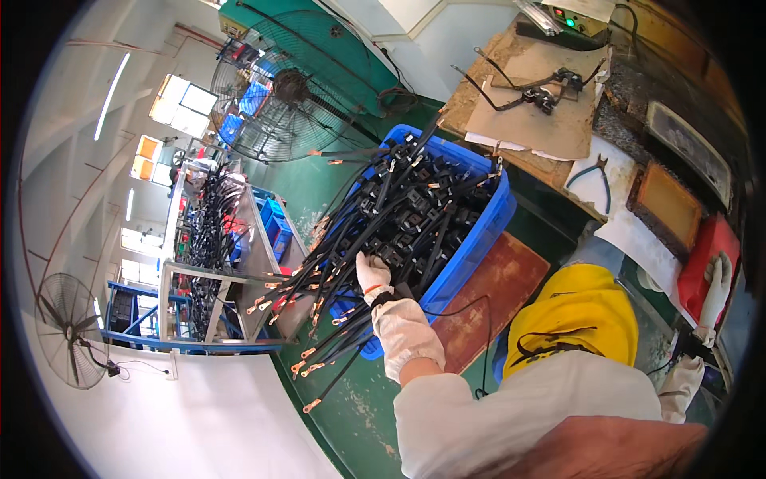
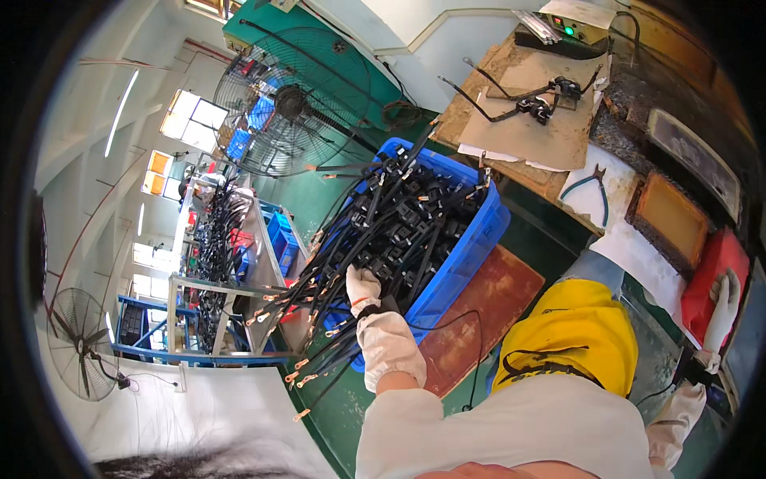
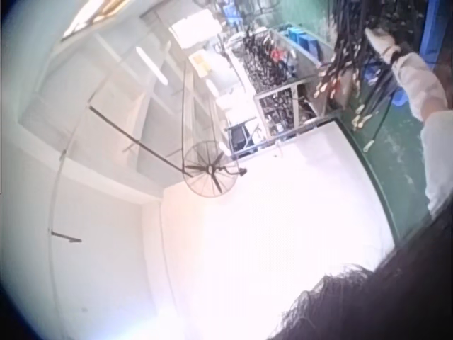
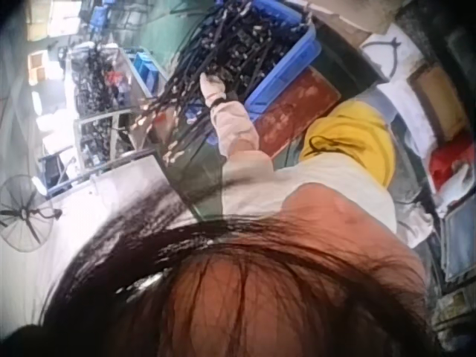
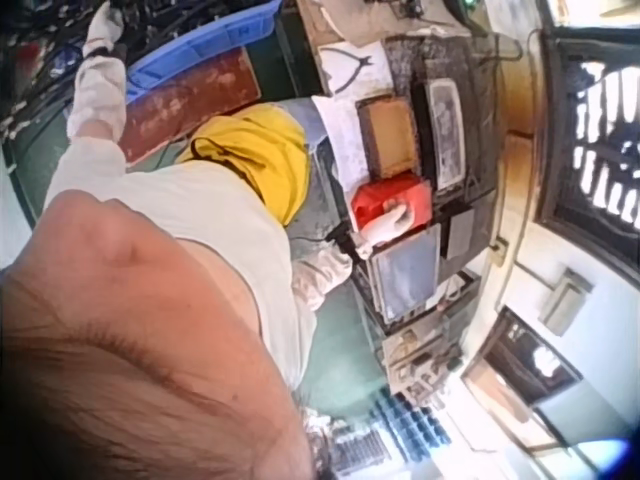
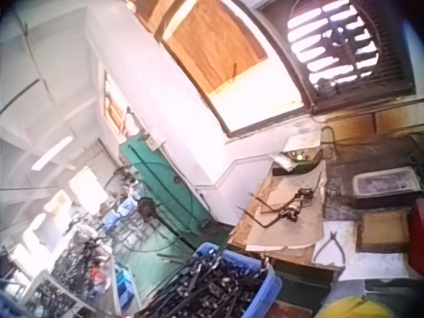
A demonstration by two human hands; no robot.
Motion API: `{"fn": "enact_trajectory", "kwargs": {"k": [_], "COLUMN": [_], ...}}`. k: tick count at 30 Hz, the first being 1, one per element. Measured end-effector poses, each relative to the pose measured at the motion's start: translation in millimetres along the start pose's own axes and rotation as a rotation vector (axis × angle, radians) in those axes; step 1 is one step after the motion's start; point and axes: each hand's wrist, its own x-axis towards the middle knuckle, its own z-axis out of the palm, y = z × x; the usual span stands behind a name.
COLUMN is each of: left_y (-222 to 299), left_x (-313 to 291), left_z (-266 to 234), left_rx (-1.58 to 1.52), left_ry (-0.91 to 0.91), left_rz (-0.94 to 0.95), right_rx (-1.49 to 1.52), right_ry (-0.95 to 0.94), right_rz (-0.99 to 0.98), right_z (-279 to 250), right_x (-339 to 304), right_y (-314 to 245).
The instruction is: Tinning or soldering the ends of black electrical cables using a heating station.
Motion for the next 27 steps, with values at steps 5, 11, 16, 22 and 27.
{"fn": "enact_trajectory", "kwargs": {"k": [5, 11, 16, 22, 27], "left_y": [-92, 91, 155, 216, 285], "left_x": [15, 38, 45, 52, 24], "left_z": [-47, -23, -57, -88, -108], "left_rx": [-1.016, -0.796, -0.461, -0.370, -0.738], "left_ry": [0.176, 0.289, 0.442, 0.608, 0.331], "left_rz": [-0.534, -0.688, -0.385, -0.160, 0.006], "right_rx": [0.070, -0.044, -0.003, -0.044, -0.027], "right_ry": [-0.080, 0.018, -0.050, -0.008, -0.234], "right_rz": [0.020, 0.037, 0.003, -0.045, -0.060], "right_z": [52, 10, 11, 26, 82], "right_x": [9, -9, -11, -23, -48], "right_y": [-14, -29, -40, -57, -93]}}
